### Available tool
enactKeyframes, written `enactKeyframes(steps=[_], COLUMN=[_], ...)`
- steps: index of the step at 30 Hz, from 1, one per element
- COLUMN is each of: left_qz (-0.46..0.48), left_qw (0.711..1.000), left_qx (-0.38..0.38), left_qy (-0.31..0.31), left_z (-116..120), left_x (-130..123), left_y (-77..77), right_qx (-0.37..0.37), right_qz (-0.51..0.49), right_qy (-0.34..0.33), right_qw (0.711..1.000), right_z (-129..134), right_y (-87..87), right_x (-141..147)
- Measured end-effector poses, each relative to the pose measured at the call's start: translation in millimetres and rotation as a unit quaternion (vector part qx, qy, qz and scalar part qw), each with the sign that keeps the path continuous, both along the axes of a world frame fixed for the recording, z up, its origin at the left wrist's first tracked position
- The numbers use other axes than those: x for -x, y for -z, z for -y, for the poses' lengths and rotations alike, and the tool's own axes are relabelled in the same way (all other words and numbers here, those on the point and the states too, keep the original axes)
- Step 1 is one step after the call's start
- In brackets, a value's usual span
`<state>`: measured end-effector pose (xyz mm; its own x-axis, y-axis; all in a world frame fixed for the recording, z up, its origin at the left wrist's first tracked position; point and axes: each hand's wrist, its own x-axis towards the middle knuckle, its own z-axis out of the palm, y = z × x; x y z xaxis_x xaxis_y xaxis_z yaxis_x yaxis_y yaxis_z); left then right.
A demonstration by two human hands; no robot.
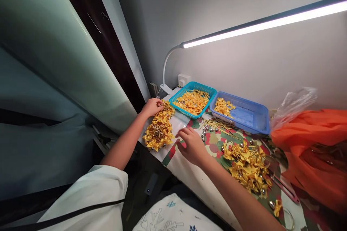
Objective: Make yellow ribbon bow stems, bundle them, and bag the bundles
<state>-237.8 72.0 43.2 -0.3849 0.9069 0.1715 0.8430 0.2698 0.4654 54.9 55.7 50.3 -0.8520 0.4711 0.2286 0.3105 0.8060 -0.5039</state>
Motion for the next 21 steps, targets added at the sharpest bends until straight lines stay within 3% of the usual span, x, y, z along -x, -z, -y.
enactKeyframes(steps=[4, 8, 15, 21], left_qz=[0.015, 0.026, 0.026, 0.008], left_qw=[0.998, 0.995, 0.998, 0.999], left_qx=[-0.037, -0.055, -0.018, 0.047], left_qy=[-0.043, -0.081, -0.050, -0.011], left_z=[1.3, 6.3, 13.0, 6.2], left_x=[3.9, 17.6, 30.0, 28.7], left_y=[0.7, -3.6, -3.1, -5.4], right_qx=[-0.049, -0.045, -0.035, -0.016], right_qz=[0.101, 0.138, 0.164, 0.141], right_qy=[-0.019, -0.010, -0.026, -0.030], right_qw=[0.993, 0.989, 0.986, 0.989], right_z=[1.3, 5.2, 0.1, -2.7], right_y=[-11.4, -7.8, 11.2, 5.2], right_x=[65.5, 101.2, 105.3, 94.9])
